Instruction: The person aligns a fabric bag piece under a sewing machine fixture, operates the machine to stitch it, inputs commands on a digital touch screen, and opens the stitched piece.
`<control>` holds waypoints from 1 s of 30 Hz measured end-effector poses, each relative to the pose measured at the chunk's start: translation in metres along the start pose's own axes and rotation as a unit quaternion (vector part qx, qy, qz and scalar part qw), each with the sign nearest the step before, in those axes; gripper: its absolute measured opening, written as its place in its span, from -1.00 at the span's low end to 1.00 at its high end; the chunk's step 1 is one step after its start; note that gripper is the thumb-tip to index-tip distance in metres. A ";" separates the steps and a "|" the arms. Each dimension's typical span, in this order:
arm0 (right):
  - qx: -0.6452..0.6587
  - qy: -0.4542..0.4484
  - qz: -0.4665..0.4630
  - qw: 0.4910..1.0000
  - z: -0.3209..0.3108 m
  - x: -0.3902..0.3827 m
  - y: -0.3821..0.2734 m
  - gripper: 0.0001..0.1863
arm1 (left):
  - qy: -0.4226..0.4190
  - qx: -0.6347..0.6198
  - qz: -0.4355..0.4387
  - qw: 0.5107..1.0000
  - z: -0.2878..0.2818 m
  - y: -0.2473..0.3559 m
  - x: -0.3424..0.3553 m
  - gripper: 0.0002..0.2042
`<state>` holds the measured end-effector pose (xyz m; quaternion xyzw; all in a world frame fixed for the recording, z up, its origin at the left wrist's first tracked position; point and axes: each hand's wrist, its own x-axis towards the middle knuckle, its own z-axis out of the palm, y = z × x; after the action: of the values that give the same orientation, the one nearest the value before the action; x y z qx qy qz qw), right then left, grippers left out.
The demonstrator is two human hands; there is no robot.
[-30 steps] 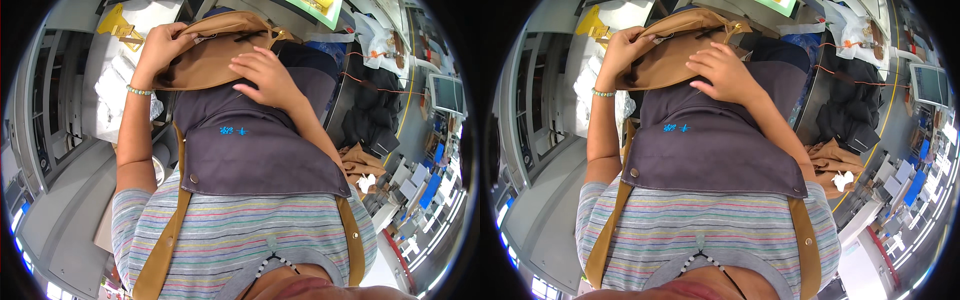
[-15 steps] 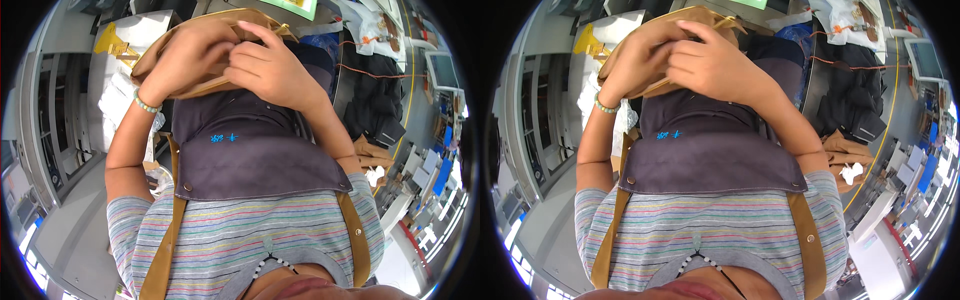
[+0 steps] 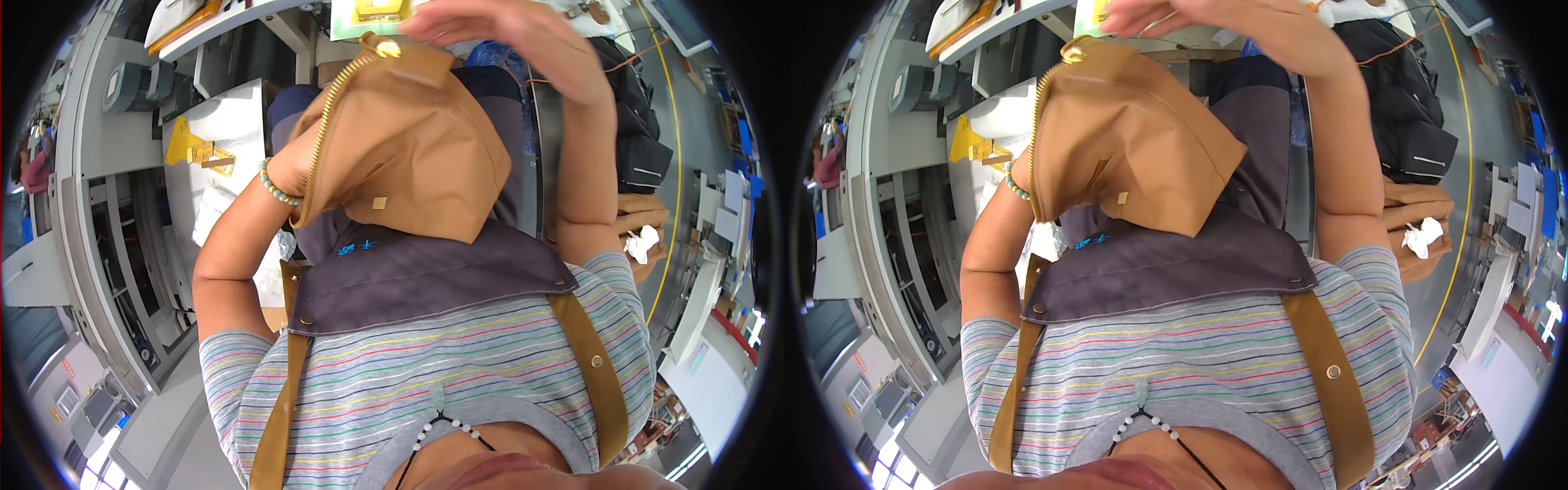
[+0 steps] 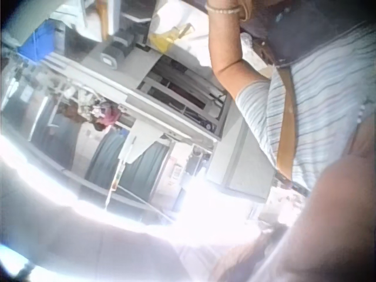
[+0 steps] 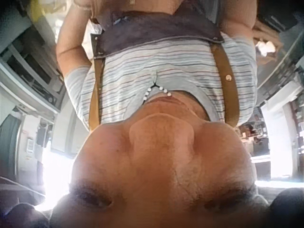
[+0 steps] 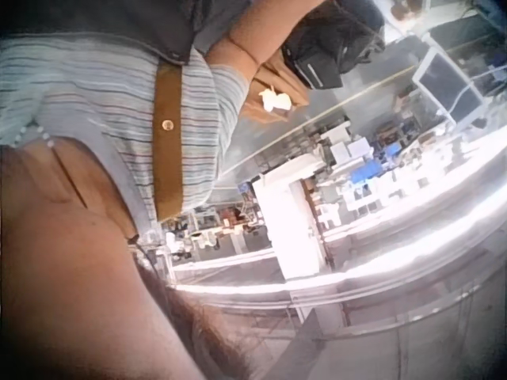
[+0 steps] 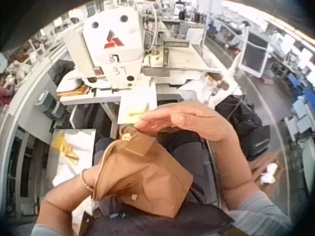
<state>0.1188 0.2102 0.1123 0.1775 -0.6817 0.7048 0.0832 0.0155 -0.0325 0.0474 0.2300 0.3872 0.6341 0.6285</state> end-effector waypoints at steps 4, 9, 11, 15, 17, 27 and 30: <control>-0.051 -0.130 -0.016 0.990 -0.014 0.032 0.062 -0.55 | -0.054 -0.052 0.011 0.997 -0.004 -0.003 0.019 -0.44; -0.029 -0.174 0.018 0.984 -0.022 0.041 0.064 -0.61 | -0.040 0.110 0.009 0.993 0.008 0.019 0.012 -0.42; 0.016 -0.078 -0.022 0.997 -0.015 0.046 0.058 -0.68 | -0.098 0.142 0.056 0.983 0.009 0.026 0.009 -0.44; -0.038 -0.216 -0.003 0.976 0.004 0.061 0.005 -0.74 | -0.146 0.203 0.097 0.963 -0.003 0.019 0.017 -0.45; -0.010 -0.242 -0.013 0.970 0.017 0.065 0.023 -0.74 | -0.138 0.227 0.083 0.960 0.009 -0.008 0.033 -0.46; -0.087 -0.253 0.050 0.962 0.042 0.055 0.071 -0.71 | -0.097 0.314 0.010 0.944 -0.082 -0.082 0.042 -0.47; -0.080 -0.177 0.050 0.980 0.005 0.043 0.066 -0.69 | -0.074 0.205 -0.042 0.975 -0.103 -0.062 0.058 -0.53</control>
<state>0.0557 0.1963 0.0666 0.2580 -0.7480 0.6086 -0.0601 -0.0322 -0.0025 -0.0733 0.3837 0.4707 0.4956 0.6209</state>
